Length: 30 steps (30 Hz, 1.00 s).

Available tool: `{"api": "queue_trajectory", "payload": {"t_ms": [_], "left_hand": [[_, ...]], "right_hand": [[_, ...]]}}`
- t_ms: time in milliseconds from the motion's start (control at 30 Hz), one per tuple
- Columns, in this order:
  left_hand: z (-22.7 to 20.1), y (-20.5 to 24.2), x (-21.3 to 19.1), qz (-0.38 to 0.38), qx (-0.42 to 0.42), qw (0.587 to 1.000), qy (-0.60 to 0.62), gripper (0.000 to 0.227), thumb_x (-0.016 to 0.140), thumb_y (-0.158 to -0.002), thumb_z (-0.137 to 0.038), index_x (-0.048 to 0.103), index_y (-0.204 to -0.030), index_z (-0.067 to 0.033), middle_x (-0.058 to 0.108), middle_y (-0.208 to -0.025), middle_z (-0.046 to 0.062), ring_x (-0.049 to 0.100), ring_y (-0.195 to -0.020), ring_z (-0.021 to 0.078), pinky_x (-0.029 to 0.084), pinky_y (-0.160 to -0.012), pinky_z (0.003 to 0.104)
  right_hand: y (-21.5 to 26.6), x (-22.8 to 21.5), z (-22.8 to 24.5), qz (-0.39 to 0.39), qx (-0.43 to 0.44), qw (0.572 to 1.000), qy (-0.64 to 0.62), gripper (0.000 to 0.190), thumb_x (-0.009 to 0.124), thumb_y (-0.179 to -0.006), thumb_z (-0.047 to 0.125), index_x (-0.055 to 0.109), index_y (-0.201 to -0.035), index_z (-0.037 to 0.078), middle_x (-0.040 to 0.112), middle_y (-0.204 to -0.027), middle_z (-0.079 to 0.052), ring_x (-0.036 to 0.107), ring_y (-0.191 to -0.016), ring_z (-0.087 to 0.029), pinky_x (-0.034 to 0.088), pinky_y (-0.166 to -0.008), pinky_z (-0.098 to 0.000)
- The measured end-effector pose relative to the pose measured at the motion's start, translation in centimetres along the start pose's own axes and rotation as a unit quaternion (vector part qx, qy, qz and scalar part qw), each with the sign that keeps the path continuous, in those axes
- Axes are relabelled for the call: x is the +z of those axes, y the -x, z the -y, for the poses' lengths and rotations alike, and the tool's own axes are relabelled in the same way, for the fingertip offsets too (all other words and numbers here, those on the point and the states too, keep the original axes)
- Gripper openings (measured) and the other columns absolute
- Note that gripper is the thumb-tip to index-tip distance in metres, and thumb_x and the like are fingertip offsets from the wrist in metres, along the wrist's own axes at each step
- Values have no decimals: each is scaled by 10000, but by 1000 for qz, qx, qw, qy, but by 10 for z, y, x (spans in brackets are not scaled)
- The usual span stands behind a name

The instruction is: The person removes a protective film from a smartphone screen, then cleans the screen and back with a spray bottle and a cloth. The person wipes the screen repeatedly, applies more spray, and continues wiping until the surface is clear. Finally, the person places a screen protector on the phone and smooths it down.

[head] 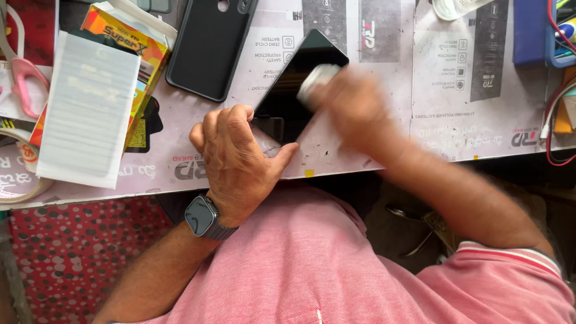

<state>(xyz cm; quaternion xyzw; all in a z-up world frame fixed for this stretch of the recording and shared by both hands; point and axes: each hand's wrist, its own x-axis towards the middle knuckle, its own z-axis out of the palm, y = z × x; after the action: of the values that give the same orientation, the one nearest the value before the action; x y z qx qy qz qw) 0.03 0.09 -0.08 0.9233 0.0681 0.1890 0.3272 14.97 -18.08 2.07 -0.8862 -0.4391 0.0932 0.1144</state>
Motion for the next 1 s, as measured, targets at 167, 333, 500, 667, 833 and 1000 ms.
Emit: {"api": "queue_trajectory", "payload": {"t_ms": [167, 333, 500, 667, 833, 1000], "left_hand": [[0, 0, 1, 2, 9, 1000, 0, 870, 981, -719, -377, 437, -1301, -27, 551, -1176, 132, 505, -1114, 319, 324, -993, 507], [0, -1, 0, 6, -2, 1000, -7, 877, 980, -704, -398, 440, -1289, -32, 548, -1165, 138, 500, -1100, 324, 325, -988, 505], [0, 0, 0, 4, 2, 1000, -5, 883, 975, -709, -418, 438, -1291, -27, 542, -1163, 142, 492, -1103, 328, 317, -985, 513], [0, 1, 2, -3, 4, 1000, 7, 876, 965, -708, -402, 436, -1298, -29, 541, -1181, 145, 490, -1115, 322, 318, -987, 508], [1, 0, -1, 7, 1, 1000, 14, 873, 975, -711, -403, 443, -1295, -30, 546, -1168, 135, 491, -1113, 319, 322, -997, 511], [0, 0, 1, -12, 0, 1000, 9, 863, 970, -705, -386, 447, -1291, -28, 556, -1174, 132, 509, -1103, 316, 323, -987, 506]], "right_hand": [[8, -15, 13, -131, -190, 972, -39, 187, 680, -843, -21, 737, -977, 96, 643, -887, -94, 619, -737, -258, 519, -610, -389], [19, -55, -18, -141, 75, 930, -331, 61, 614, -1005, 103, 604, -1049, 62, 590, -1001, -43, 652, -741, -110, 539, -581, -239], [14, -17, -19, -258, -150, 880, -370, 141, 652, -1101, 20, 517, -1131, -3, 566, -1228, -98, 612, -1152, -218, 574, -1000, -377], [22, -32, -38, -221, -88, 965, -114, 36, 710, -916, 93, 681, -907, 74, 683, -1238, -18, 685, -1113, -215, 536, -1049, -438], [-20, -16, -9, -136, -218, 966, -26, 334, 681, -932, 245, 674, -1228, 91, 557, -1414, -142, 513, -1316, -341, 392, -1149, -457], [-53, -8, 0, 88, -132, 987, 40, 423, 410, -1098, 228, 543, -1481, 106, 557, -1456, -101, 496, -1379, -223, 411, -1248, -409]]}}
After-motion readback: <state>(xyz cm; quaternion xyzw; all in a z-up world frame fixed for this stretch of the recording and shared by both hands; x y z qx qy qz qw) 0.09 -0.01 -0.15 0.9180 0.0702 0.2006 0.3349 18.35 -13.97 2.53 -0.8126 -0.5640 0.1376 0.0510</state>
